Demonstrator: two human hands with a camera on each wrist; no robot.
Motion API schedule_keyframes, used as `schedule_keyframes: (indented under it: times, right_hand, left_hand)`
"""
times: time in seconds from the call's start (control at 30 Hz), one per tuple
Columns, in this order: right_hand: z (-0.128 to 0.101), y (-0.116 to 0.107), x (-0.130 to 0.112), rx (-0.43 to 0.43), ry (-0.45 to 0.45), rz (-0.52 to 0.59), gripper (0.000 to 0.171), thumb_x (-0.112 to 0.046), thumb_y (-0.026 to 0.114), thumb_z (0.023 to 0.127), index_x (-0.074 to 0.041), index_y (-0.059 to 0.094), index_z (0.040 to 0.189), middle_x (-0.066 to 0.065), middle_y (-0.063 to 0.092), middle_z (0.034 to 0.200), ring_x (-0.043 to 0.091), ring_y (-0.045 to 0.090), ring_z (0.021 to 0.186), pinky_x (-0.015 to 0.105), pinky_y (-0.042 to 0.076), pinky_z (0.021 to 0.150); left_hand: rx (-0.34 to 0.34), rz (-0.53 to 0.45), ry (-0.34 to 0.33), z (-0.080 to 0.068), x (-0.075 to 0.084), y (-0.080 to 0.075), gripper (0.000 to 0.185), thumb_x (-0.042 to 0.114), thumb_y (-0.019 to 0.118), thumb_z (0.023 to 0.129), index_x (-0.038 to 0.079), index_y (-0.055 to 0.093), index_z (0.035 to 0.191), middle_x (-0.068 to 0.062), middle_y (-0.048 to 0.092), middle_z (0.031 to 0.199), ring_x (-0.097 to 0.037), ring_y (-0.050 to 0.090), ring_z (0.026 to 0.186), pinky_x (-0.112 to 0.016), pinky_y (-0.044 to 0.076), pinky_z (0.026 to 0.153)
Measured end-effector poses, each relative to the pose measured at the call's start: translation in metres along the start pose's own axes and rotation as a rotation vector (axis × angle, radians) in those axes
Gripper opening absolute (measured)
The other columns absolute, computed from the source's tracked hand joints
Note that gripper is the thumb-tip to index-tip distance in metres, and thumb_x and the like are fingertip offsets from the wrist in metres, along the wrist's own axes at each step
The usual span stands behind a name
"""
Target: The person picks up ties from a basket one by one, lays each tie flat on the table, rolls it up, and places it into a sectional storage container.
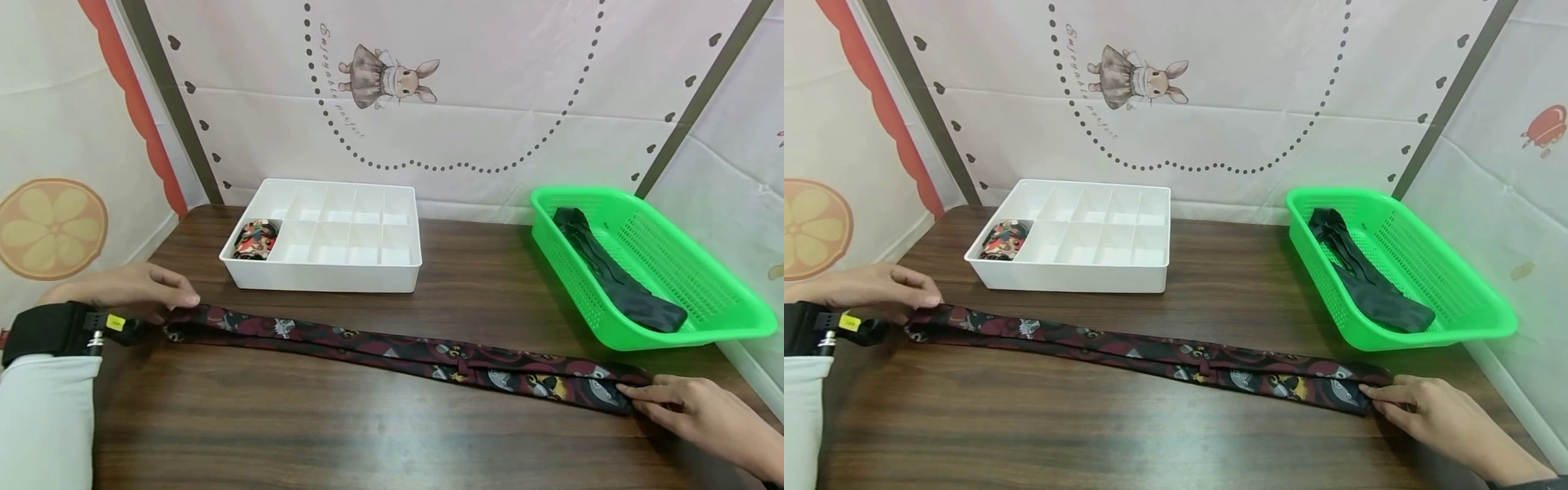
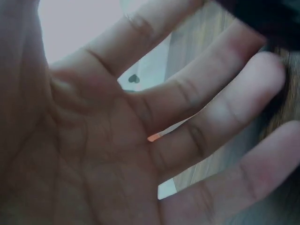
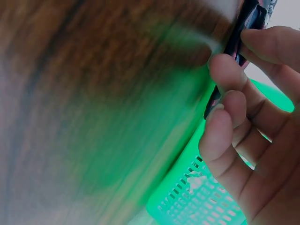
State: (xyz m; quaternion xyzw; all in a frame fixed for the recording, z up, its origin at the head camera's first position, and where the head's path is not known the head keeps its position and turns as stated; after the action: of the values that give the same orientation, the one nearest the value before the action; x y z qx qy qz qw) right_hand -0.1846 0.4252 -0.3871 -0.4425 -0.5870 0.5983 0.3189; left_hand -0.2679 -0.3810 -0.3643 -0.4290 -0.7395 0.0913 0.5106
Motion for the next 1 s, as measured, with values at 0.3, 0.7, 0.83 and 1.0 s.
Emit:
schedule_keyframes:
  times: [0.3, 0.7, 0.83, 1.0]
  right_hand:
    - [0.0, 0.001, 0.005, 0.022, 0.048, -0.029, 0.021, -0.009, 0.08, 0.093, -0.006, 0.082, 0.113, -0.01, 0.063, 0.084, -0.003, 0.043, 0.066, 0.027, 0.039, 0.056]
    - [0.0, 0.0, -0.01, 0.323, 0.004, 0.052, 0.037, 0.004, 0.085, 0.083, -0.007, 0.071, 0.115, -0.012, 0.065, 0.086, -0.005, 0.055, 0.069, 0.027, 0.048, 0.053]
    - [0.0, 0.001, -0.017, 0.393, -0.094, -0.072, 0.039, -0.007, 0.09, 0.083, -0.004, 0.073, 0.118, -0.01, 0.061, 0.087, -0.004, 0.053, 0.067, 0.026, 0.046, 0.052]
    - [-0.004, 0.004, -0.019, 0.475, -0.261, -0.139, 0.048, -0.058, 0.05, 0.107, -0.02, 0.073, 0.088, -0.009, 0.056, 0.087, -0.005, 0.046, 0.063, 0.025, 0.04, 0.048]
  left_hand:
    - [-0.09, -0.025, 0.062, -0.008, -0.017, -0.002, 0.017, 0.012, 0.067, 0.102, -0.006, 0.067, 0.101, -0.001, 0.068, 0.089, -0.015, 0.062, 0.081, -0.035, 0.056, 0.071]
    - [-0.017, -0.079, -0.036, -0.005, -0.021, -0.008, 0.027, 0.008, 0.062, 0.099, -0.009, 0.058, 0.119, -0.01, 0.071, 0.106, -0.02, 0.062, 0.089, -0.041, 0.059, 0.079]
    - [-0.036, -0.103, -0.029, -0.004, -0.022, -0.008, 0.039, 0.01, 0.06, 0.101, -0.015, 0.051, 0.13, -0.01, 0.07, 0.109, -0.021, 0.061, 0.09, -0.043, 0.058, 0.08]
    - [-0.039, -0.111, -0.032, -0.002, -0.023, -0.009, 0.048, 0.012, 0.059, 0.103, -0.02, 0.044, 0.136, -0.01, 0.07, 0.111, -0.023, 0.061, 0.092, -0.043, 0.058, 0.081]
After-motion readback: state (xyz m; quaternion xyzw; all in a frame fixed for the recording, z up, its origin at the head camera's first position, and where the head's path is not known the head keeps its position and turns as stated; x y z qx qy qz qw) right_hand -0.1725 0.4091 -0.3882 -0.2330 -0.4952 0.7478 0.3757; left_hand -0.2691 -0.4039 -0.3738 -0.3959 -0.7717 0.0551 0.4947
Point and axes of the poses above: each hand's wrist, its own z-axis towards the middle knuckle, its own y-axis out of the palm, x = y × z, the point moved 3 cm from there along z, towards the middle knuckle
